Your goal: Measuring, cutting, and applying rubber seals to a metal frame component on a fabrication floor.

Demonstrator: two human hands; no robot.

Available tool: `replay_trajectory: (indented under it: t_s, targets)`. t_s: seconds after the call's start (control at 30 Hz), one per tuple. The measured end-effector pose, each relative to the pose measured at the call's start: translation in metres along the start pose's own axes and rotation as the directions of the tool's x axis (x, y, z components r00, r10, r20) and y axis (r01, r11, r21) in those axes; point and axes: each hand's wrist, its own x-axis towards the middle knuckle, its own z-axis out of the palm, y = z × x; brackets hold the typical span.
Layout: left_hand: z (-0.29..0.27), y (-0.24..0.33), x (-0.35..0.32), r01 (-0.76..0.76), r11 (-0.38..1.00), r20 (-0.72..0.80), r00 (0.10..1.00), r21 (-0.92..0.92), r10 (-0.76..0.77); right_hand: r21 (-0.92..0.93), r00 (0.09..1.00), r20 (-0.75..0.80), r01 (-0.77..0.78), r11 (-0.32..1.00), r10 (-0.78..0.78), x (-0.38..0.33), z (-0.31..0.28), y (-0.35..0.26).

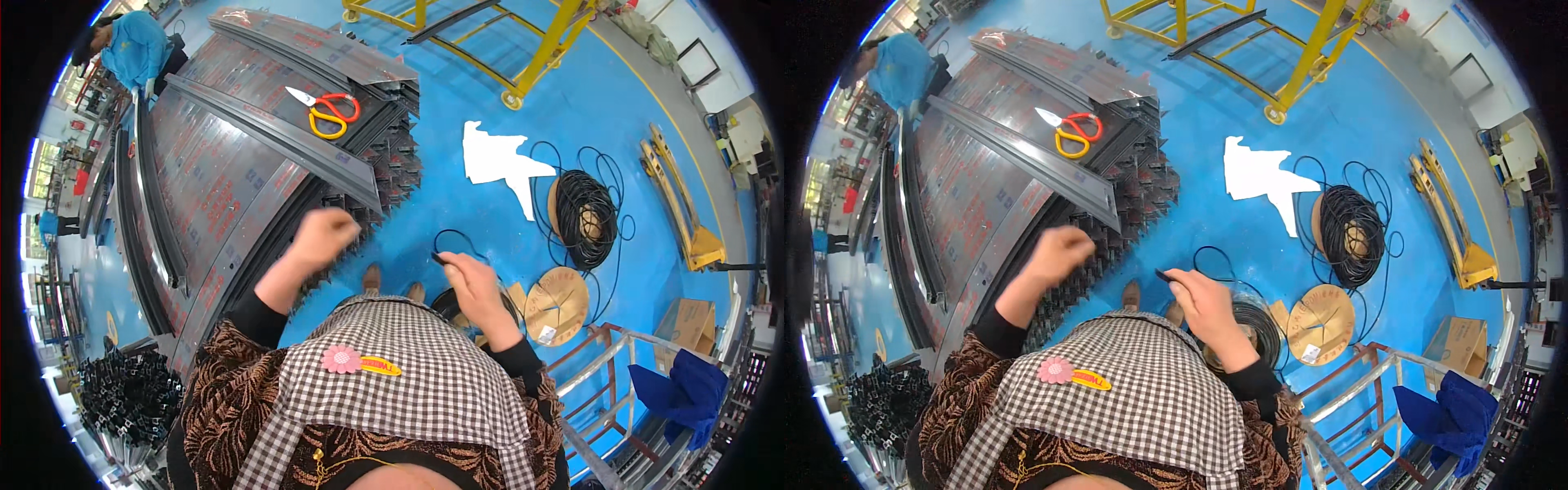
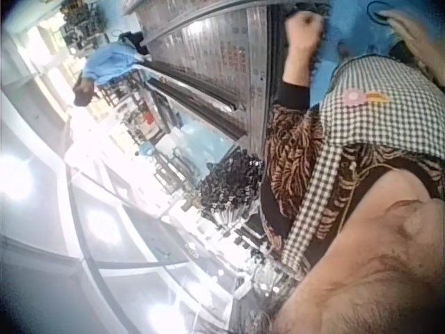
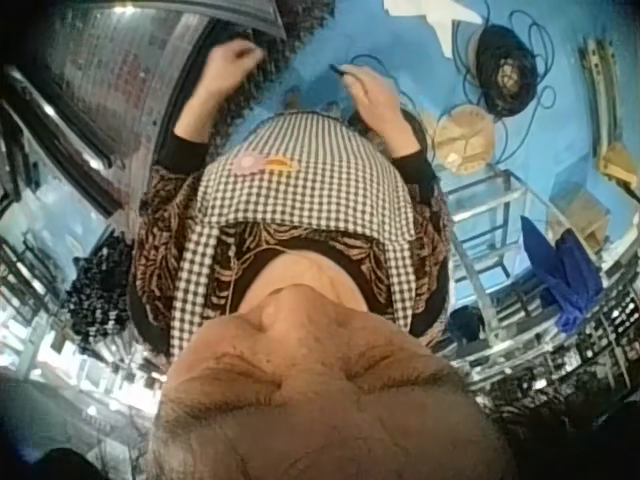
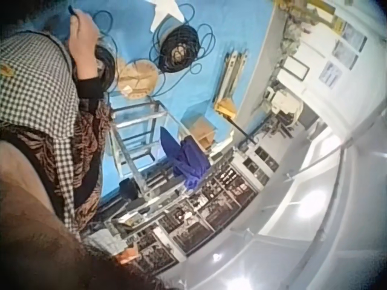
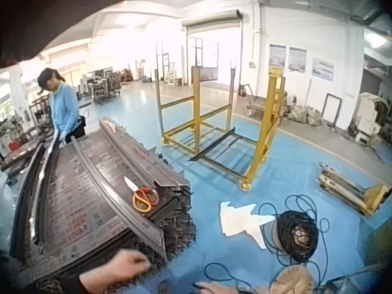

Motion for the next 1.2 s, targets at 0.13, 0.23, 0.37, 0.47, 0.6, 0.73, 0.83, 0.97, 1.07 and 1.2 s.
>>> replay_trajectory:
  t_s: [0.13, 0.23, 0.37, 0.47, 0.6, 0.73, 0.83, 0.97, 1.07, 1.2]
  targets:
    - [-0.060, -0.022, 0.040, 0.089, 0.944, -0.379, 0.901, -0.318, -0.212, 0.043, 0.995, 0.066, -0.079, 0.996, 0.077, 0.019, 0.023, 0.010]
    - [-0.125, -0.064, 0.086, 0.107, 0.940, -0.552, 0.785, -0.325, -0.281, -0.092, 0.998, 0.015, -0.057, 0.994, 0.058, 0.048, 0.030, 0.000]
    - [-0.184, -0.114, 0.133, 0.250, 0.906, -0.654, 0.629, -0.342, -0.420, -0.246, 0.961, -0.147, 0.195, 0.949, -0.236, 0.129, 0.068, -0.026]
    - [-0.195, -0.128, 0.162, 0.353, 0.856, -0.584, 0.627, -0.377, -0.516, -0.588, 0.978, 0.027, 0.184, 0.788, -0.208, 0.189, 0.094, -0.055]
    - [-0.211, -0.147, 0.194, 0.471, 0.769, -0.511, 0.575, -0.432, -0.639, -0.664, 0.966, 0.200, 0.257, 0.702, -0.164, 0.228, 0.131, -0.045]
    - [-0.245, -0.217, 0.218, 0.507, 0.790, -0.674, 0.452, -0.344, -0.584, -0.675, 0.960, 0.268, 0.249, 0.694, -0.084, 0.224, 0.146, -0.052]
    - [-0.266, -0.220, 0.225, 0.525, 0.786, -0.671, 0.458, -0.326, -0.583, -0.683, 0.967, 0.239, 0.230, 0.693, -0.086, 0.170, 0.136, -0.056]
    - [-0.271, -0.195, 0.193, 0.327, 0.792, -0.643, 0.463, -0.516, -0.610, -0.724, 0.972, 0.225, 0.216, 0.655, -0.072, 0.088, 0.104, -0.055]
    - [-0.275, -0.153, 0.189, 0.129, 0.742, -0.616, 0.473, -0.658, -0.629, -0.766, 0.979, 0.195, 0.194, 0.613, -0.066, 0.046, 0.091, -0.054]
    - [-0.251, -0.107, 0.125, -0.137, 0.604, -0.583, 0.493, -0.785, -0.646, -0.822, 0.993, 0.105, 0.119, 0.557, -0.056, -0.001, 0.064, -0.039]
